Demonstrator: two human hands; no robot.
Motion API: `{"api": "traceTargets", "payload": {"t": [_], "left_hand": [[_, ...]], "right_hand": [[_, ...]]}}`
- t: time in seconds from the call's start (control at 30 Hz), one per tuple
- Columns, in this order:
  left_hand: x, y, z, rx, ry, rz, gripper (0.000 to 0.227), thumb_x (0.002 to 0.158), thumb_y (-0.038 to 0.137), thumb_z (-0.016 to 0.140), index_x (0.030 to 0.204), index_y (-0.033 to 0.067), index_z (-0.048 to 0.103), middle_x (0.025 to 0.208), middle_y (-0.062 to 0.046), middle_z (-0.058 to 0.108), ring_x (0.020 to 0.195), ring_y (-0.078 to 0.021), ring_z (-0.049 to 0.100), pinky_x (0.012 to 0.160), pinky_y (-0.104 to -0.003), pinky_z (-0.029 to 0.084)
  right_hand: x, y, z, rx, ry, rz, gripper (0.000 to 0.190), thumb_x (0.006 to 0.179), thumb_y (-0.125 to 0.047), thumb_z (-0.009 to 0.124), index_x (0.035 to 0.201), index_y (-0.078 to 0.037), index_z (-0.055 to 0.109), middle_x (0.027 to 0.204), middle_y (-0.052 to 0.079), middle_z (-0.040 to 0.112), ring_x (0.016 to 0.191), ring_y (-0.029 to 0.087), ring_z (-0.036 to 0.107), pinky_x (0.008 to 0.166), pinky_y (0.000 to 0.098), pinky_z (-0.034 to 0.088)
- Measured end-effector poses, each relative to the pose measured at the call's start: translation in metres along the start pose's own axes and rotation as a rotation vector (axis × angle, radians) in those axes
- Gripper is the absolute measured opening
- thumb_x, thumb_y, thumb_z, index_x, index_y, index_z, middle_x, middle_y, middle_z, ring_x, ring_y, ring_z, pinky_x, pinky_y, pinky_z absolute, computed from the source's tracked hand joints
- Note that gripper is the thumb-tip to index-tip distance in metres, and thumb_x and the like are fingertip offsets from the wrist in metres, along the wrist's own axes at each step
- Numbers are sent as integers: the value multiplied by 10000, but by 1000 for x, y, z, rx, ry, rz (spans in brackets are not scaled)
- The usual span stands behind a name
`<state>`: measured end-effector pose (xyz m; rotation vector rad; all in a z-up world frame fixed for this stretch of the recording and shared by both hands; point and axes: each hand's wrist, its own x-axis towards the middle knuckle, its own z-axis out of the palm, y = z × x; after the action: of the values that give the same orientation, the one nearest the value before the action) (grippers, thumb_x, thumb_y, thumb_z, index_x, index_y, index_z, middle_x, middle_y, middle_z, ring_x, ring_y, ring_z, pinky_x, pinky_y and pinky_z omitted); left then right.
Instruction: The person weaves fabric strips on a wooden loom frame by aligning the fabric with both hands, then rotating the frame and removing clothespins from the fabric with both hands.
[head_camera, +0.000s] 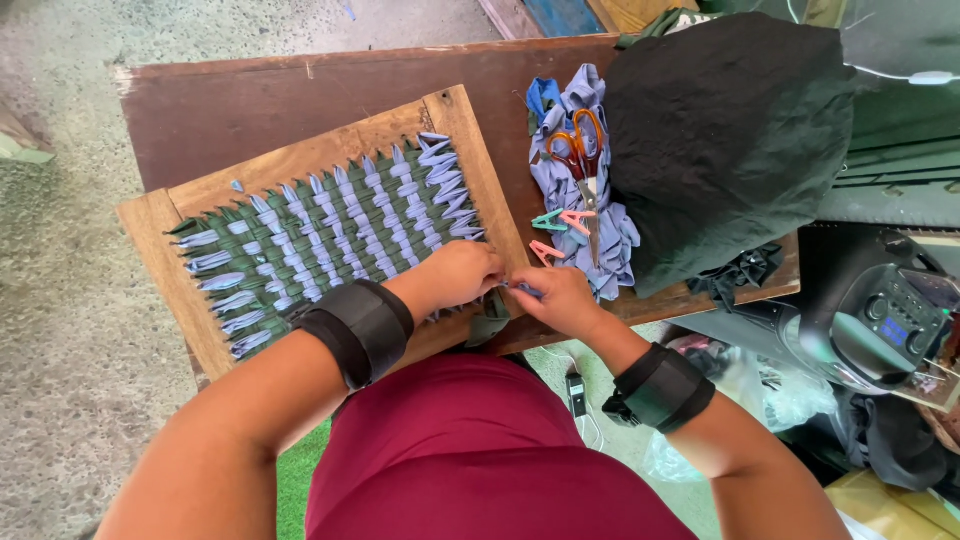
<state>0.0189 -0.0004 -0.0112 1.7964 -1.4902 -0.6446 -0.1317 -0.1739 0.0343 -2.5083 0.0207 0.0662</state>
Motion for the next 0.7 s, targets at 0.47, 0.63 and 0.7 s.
{"api": "traceTargets", "payload": {"t": [0.47, 0.63, 0.7], "left_hand": [[-3, -9, 1, -41, -76, 32, 178, 700, 139, 762, 871, 97, 733, 851, -104, 661, 823, -341, 669, 713, -460, 537], [-1, -14, 12, 22, -13, 16, 60, 802, 171, 715, 822, 116, 729, 825, -105, 654, 811, -343, 661, 703, -464, 532], [-1, -11, 9, -4, 6, 10, 72, 805, 158, 694, 851, 117, 730, 821, -114, 658, 798, -352, 658, 687, -471, 527]], "right_hand": [[21, 0, -19, 151, -275, 102, 58, 904, -157, 690, 897, -102, 708, 662, 75, 675, 575, 269, 645, 1032, 389, 461], [24, 2, -18, 162, -335, 77, 60, 921, -141, 661, 888, -97, 684, 603, 90, 617, 538, 306, 620, 1182, 476, 355], [22, 0, -16, -12, -231, 87, 121, 919, -222, 680, 968, -111, 665, 854, 100, 673, 760, 328, 674, 663, 468, 515]]}}
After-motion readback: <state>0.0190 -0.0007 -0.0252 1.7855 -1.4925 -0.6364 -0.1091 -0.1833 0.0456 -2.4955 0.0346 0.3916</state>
